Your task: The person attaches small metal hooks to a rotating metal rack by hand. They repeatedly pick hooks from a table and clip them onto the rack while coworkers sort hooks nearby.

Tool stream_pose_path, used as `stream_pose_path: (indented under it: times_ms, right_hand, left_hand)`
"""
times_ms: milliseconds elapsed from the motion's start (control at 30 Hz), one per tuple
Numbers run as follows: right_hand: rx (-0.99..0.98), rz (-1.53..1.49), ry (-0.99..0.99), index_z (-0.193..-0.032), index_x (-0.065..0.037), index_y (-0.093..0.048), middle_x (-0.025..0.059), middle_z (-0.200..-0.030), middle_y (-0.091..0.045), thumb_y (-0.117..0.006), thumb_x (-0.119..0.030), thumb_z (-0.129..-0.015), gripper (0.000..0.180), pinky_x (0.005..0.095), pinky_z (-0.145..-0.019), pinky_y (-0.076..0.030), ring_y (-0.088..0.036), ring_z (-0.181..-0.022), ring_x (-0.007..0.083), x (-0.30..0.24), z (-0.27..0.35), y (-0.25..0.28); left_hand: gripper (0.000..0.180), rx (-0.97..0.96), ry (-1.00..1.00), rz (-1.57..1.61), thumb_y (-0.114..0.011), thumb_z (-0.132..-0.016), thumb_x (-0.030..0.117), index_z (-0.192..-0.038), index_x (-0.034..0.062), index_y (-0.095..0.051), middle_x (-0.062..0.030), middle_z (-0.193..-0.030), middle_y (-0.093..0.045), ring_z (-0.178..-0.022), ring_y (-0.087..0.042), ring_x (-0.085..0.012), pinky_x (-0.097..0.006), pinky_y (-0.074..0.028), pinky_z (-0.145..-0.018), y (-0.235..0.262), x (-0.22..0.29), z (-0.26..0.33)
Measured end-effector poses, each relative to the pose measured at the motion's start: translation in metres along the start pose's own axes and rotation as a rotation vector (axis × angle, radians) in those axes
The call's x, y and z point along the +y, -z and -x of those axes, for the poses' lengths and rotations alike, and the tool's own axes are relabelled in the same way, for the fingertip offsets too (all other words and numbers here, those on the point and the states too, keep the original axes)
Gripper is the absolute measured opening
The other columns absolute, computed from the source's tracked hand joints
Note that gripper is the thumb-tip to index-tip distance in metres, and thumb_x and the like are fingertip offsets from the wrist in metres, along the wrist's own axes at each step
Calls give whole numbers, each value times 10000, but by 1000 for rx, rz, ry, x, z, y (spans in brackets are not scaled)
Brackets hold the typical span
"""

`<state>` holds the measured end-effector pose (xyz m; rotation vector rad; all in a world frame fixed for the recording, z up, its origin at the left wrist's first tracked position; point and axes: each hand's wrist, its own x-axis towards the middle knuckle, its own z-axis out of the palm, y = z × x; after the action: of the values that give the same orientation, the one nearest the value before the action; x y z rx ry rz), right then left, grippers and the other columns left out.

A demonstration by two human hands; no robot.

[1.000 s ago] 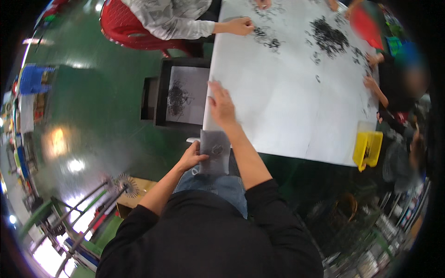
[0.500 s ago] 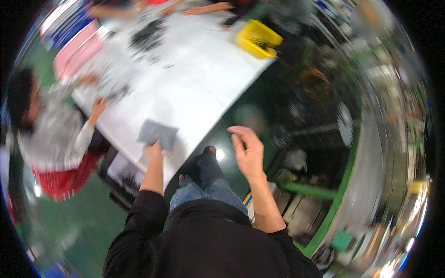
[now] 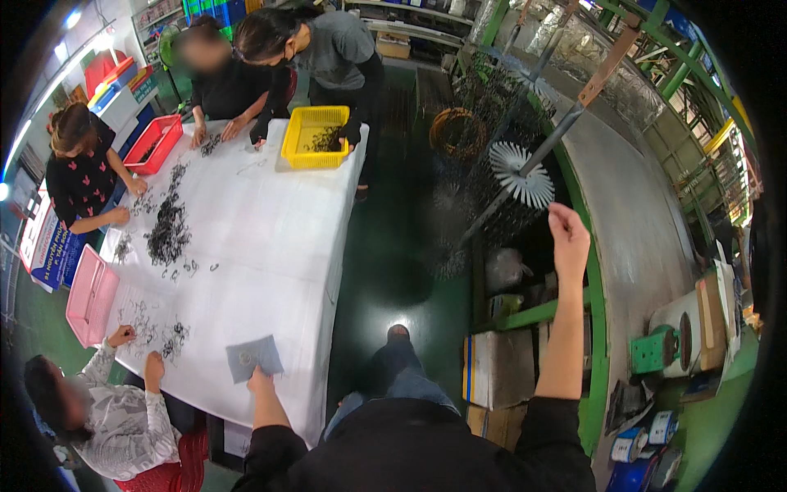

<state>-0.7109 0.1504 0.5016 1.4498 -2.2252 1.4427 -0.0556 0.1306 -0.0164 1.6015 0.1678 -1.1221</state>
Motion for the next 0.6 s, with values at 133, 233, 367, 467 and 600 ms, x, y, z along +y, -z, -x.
stream_pose_path:
  times_ms: [133, 233, 367, 467, 600]
  right_hand:
    - [21, -235, -101, -1307, 34, -481, 211, -1288, -542, -744, -202, -793, 624, 366, -986, -420, -541, -1169, 262, 94, -113, -25]
    - [-67, -574, -141, -1410, 38, -324, 175, -1326, -494, -794, -272, -758, 861, 357, -998, -396, -488, -1222, 256, 136, -185, -61]
    - [99, -830, -54, -1362, 52, -390, 100, -995, -634, -724, -120, -836, 647, 319, -838, -483, -617, -920, 174, 150, -236, -104]
    - [135, -830, -265, -1030, 34, -610, -23, -553, -445, -659, -162, -895, 243, 267, -440, -348, -385, -433, 75, 142, -241, -108]
    - [146, -755, -208, -905, 8, -606, -31, -512, -416, -645, -207, -907, 219, 272, -418, -333, -352, -395, 76, 120, -258, -92]
  left_hand:
    - [569, 261, -36, -178, -604, -857, 335, -1250, -55, -471, -163, -1231, -544, -1073, -541, -348, -545, -482, -817, -1, 7, 20]
    - [600, 399, -46, -122, -610, -823, 352, -1271, -23, -475, -161, -1188, -560, -1005, -554, -334, -542, -476, -769, 5, -6, 31]
    - [413, 386, -62, 184, -573, -750, 206, -1096, -19, -545, -170, -1025, -582, -880, -582, -346, -528, -487, -705, 11, -42, 43]
    - [469, 500, 25, 183, -544, -759, 233, -1167, 0, -536, -150, -1086, -577, -892, -593, -376, -541, -483, -728, 2, -61, 58]
    - [523, 531, -16, 172, -549, -761, 269, -1206, -5, -528, -149, -1137, -575, -914, -593, -378, -539, -479, -770, -25, -52, 76]
